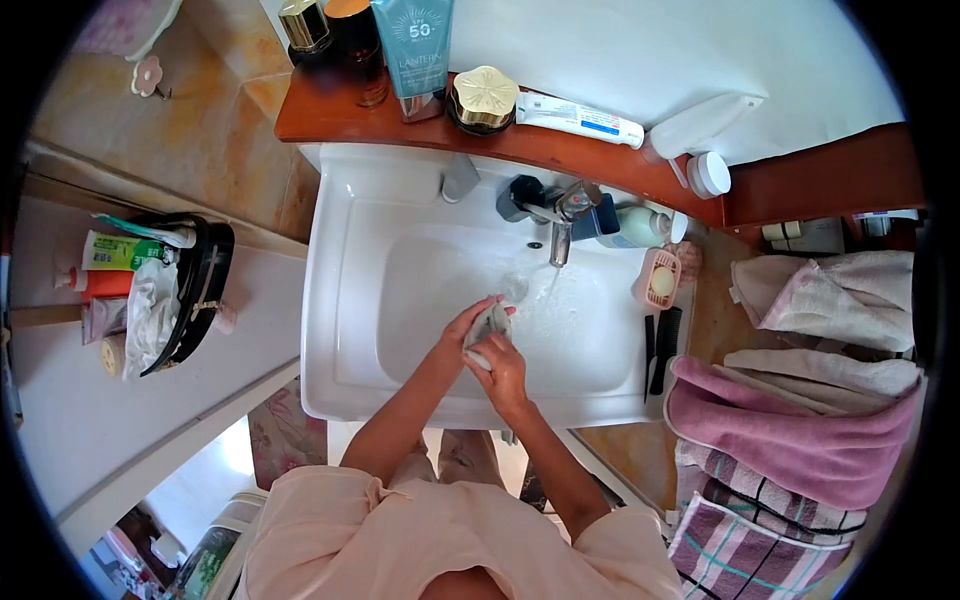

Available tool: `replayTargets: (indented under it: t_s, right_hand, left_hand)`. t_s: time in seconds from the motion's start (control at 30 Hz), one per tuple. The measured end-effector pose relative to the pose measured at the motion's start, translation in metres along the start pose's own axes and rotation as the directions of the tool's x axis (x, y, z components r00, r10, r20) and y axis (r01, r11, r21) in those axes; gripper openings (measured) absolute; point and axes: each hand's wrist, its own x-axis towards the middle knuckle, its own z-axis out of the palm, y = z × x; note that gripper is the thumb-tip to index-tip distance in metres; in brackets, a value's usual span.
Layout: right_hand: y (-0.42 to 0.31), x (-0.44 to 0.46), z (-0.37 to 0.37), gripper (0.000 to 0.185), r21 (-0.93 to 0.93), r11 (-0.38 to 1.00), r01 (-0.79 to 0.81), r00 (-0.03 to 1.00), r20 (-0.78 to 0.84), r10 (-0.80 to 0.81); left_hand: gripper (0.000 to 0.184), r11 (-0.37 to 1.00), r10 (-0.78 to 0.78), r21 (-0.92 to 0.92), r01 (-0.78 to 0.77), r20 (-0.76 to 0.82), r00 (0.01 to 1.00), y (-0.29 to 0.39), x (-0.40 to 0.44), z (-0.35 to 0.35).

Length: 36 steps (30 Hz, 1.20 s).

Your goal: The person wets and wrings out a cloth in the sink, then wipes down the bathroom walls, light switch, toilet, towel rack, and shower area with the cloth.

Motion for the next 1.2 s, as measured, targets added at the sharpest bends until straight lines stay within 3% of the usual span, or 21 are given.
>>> replayTargets:
  t_s: [0.13,0.23,0.33,0.43,0.53,0.57,0.63,0.7,0.73,0.77,0.83,0.87,0.93,0.97,1.0,1.1,1.2]
  right_hand:
    - [-0.002,0.005,0.005,0.014,0.131,0.974,-0.185,0.973,-0.111,0.2]
    - [0.004,0.021,0.008,0.025,0.196,0.955,-0.22,0.925,-0.268,0.268]
    - [0.037,0.033,0.017,0.037,0.259,0.892,-0.37,0.844,-0.307,0.439]
    - [0.086,0.035,0.026,0.043,0.241,0.835,-0.494,0.792,-0.27,0.547]
    - [0.149,0.014,0.038,0.04,0.091,0.898,-0.43,0.812,-0.396,0.429]
    - [0.177,0.008,0.041,0.039,0.05,0.923,-0.381,0.815,-0.453,0.361]
    - [0.239,-0.011,0.031,0.036,0.012,0.797,-0.604,0.733,-0.383,0.562]
    - [0.244,-0.014,0.004,0.038,-0.009,0.671,-0.742,0.654,-0.231,0.72]
    - [0.26,-0.028,0.018,0.039,-0.094,0.765,-0.637,0.743,-0.337,0.578]
    - [0.278,-0.042,0.03,0.041,-0.193,0.83,-0.524,0.807,-0.425,0.41]
    - [0.255,-0.042,0.013,0.045,-0.351,0.861,-0.369,0.928,-0.09,0.362]
    - [0.243,-0.041,0.004,0.047,-0.404,0.874,-0.271,0.939,0.089,0.333]
    - [0.24,-0.034,-0.014,0.048,-0.318,0.909,-0.268,0.958,0.008,0.286]
    - [0.24,-0.033,-0.02,0.048,-0.272,0.924,-0.268,0.962,-0.034,0.269]
    - [0.239,-0.03,-0.022,0.045,-0.292,0.862,-0.414,0.91,-0.116,0.398]
    - [0.251,-0.037,-0.02,0.045,-0.303,0.863,-0.404,0.909,-0.244,0.339]
    - [0.255,-0.04,-0.031,0.047,-0.385,0.896,-0.223,0.957,-0.259,0.127]
  left_hand:
    - [0.029,0.993,0.117,0.045,-0.112,-0.119,0.986,-0.013,0.004,0.0]
    - [0.032,0.888,0.455,0.247,-0.387,-0.355,0.817,-0.021,-0.035,0.066]
    - [0.029,0.921,0.383,0.124,-0.369,-0.464,0.799,-0.019,-0.01,0.044]
    - [0.027,0.869,0.491,0.281,-0.407,-0.587,0.643,-0.03,-0.023,0.069]
    - [0.028,0.853,0.496,0.438,-0.286,-0.507,0.705,-0.037,0.006,0.0]
    - [0.029,0.714,0.604,0.658,-0.237,-0.409,0.684,-0.035,0.009,-0.014]
    - [0.032,0.301,0.731,0.947,-0.109,-0.156,0.664,-0.028,0.01,-0.034]
    - [0.039,-0.118,0.805,0.98,-0.162,0.19,0.563,-0.012,-0.004,-0.025]
    - [0.043,-0.324,0.78,0.931,-0.168,0.364,0.509,-0.004,-0.013,-0.01]
    - [0.047,-0.386,0.746,0.895,-0.224,0.446,0.495,0.002,-0.024,0.018]
    - [0.054,-0.534,0.622,0.776,-0.336,0.63,0.465,0.017,-0.044,0.087]
    - [0.057,-0.61,0.53,0.69,-0.389,0.721,0.448,0.024,-0.05,0.117]
    - [0.061,-0.824,0.304,0.455,-0.339,0.859,0.413,0.034,-0.055,0.16]
    - [0.06,-0.877,0.254,0.391,-0.279,0.87,0.422,0.04,-0.049,0.17]
    - [0.059,-0.922,0.202,0.32,-0.22,0.879,0.431,0.046,-0.042,0.179]
    - [0.057,-0.985,0.092,0.151,-0.082,0.869,0.487,0.068,-0.026,0.19]
    - [0.057,-0.993,0.041,0.094,-0.073,0.845,0.533,0.078,-0.027,0.187]
